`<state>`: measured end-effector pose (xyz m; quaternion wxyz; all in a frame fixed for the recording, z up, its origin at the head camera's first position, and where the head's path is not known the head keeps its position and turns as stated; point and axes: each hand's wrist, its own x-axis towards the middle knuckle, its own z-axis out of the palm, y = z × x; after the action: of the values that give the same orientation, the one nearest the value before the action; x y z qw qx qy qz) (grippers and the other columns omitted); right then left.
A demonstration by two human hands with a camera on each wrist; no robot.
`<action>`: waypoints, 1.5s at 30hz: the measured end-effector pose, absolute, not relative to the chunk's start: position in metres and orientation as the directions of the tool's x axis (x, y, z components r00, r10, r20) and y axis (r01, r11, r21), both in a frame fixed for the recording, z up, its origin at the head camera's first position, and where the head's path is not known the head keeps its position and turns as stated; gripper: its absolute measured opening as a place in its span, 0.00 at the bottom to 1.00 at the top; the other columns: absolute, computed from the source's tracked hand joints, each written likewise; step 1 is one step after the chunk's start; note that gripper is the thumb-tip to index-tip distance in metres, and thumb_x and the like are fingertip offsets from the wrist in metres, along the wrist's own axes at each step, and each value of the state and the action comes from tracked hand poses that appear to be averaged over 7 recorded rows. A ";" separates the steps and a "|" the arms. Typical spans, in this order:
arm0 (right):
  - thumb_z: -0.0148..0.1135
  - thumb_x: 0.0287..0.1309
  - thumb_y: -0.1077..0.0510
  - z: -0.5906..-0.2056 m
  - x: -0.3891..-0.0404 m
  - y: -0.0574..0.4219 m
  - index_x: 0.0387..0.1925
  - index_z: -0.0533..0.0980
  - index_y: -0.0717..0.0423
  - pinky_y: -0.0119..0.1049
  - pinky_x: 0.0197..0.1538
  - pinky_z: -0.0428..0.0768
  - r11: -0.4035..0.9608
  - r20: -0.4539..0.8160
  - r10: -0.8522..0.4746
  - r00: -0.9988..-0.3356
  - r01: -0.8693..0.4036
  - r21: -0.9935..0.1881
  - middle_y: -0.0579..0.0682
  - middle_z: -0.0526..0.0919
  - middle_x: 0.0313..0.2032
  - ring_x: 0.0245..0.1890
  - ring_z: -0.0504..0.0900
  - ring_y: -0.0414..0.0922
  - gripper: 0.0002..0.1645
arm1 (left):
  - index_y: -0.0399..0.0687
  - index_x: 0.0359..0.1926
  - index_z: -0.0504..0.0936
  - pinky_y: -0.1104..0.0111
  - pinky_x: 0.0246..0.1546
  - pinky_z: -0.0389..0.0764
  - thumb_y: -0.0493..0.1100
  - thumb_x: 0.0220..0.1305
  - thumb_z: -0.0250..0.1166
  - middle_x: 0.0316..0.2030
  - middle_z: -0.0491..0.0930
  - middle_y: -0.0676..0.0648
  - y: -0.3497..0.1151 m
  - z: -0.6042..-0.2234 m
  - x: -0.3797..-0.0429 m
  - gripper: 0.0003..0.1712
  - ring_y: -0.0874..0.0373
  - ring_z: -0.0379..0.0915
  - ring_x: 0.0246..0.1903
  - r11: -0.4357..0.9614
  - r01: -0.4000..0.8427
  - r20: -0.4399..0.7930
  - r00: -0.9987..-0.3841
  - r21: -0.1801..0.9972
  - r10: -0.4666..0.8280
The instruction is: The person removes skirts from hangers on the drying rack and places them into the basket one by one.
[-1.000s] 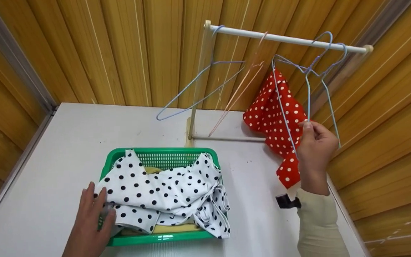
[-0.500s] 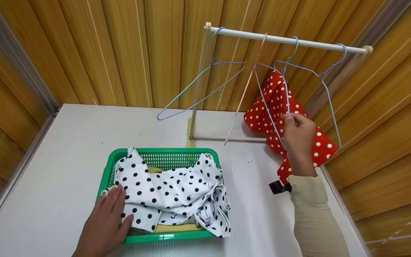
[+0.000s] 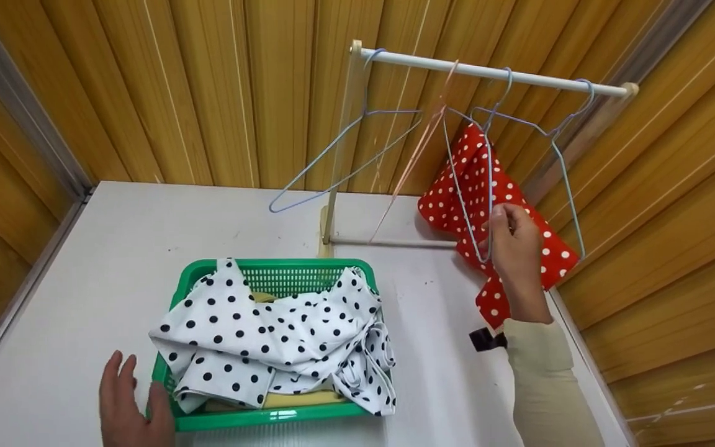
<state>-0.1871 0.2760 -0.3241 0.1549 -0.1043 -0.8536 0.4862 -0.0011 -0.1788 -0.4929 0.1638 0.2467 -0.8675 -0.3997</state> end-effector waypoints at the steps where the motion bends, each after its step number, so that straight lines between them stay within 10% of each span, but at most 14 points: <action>1: 0.45 0.71 0.36 -0.325 -0.185 0.277 0.60 0.71 0.50 0.32 0.46 0.83 0.521 0.163 0.319 -0.934 0.029 -0.853 0.50 0.79 0.49 0.38 0.80 0.45 0.29 | 0.40 0.77 0.49 0.39 0.69 0.60 0.42 0.75 0.46 0.78 0.44 0.37 -0.179 -0.495 -0.001 0.34 0.37 0.49 0.74 0.538 -0.347 -0.008 -0.845 0.768 -0.534; 5: 0.44 0.71 0.35 -0.328 -0.180 0.281 0.61 0.71 0.52 0.33 0.49 0.82 0.593 0.178 0.279 -0.944 0.023 -0.805 0.53 0.79 0.55 0.46 0.79 0.46 0.31 | 0.45 0.78 0.31 0.38 0.72 0.51 0.49 0.78 0.35 0.78 0.39 0.35 -0.184 -0.501 -0.003 0.37 0.34 0.43 0.76 0.481 -0.410 -0.211 -0.885 0.775 -0.415; 23: 0.38 0.72 0.34 -0.307 -0.178 0.295 0.69 0.63 0.54 0.68 0.68 0.62 0.817 0.197 0.167 -0.966 0.024 -0.576 0.59 0.68 0.68 0.69 0.63 0.60 0.37 | 0.46 0.79 0.34 0.37 0.69 0.57 0.50 0.78 0.29 0.78 0.46 0.36 -0.181 -0.505 -0.006 0.34 0.34 0.52 0.73 0.403 -0.443 -0.245 -0.856 0.800 -0.454; 38: 0.43 0.73 0.45 -0.300 -0.180 0.373 0.66 0.64 0.69 0.72 0.65 0.63 0.914 0.290 0.256 -0.922 0.134 -0.382 0.69 0.63 0.69 0.71 0.55 0.67 0.35 | 0.47 0.78 0.35 0.40 0.72 0.54 0.52 0.80 0.31 0.77 0.46 0.38 -0.180 -0.511 -0.004 0.34 0.35 0.47 0.75 0.367 -0.434 -0.251 -0.857 0.823 -0.451; 45: 0.42 0.74 0.42 -0.304 -0.185 0.396 0.70 0.62 0.64 0.69 0.64 0.67 0.897 0.204 0.315 -0.927 0.221 -0.384 0.68 0.62 0.69 0.67 0.60 0.68 0.36 | 0.46 0.78 0.36 0.37 0.65 0.63 0.52 0.80 0.30 0.74 0.52 0.30 -0.182 -0.513 0.000 0.34 0.31 0.60 0.68 0.367 -0.469 -0.279 -0.840 0.803 -0.465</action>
<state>-0.1852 0.3955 -0.3045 0.1314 -0.1388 -0.9649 0.1801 0.0004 -0.1821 -0.5127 -0.0024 0.2825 -0.8267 -0.4866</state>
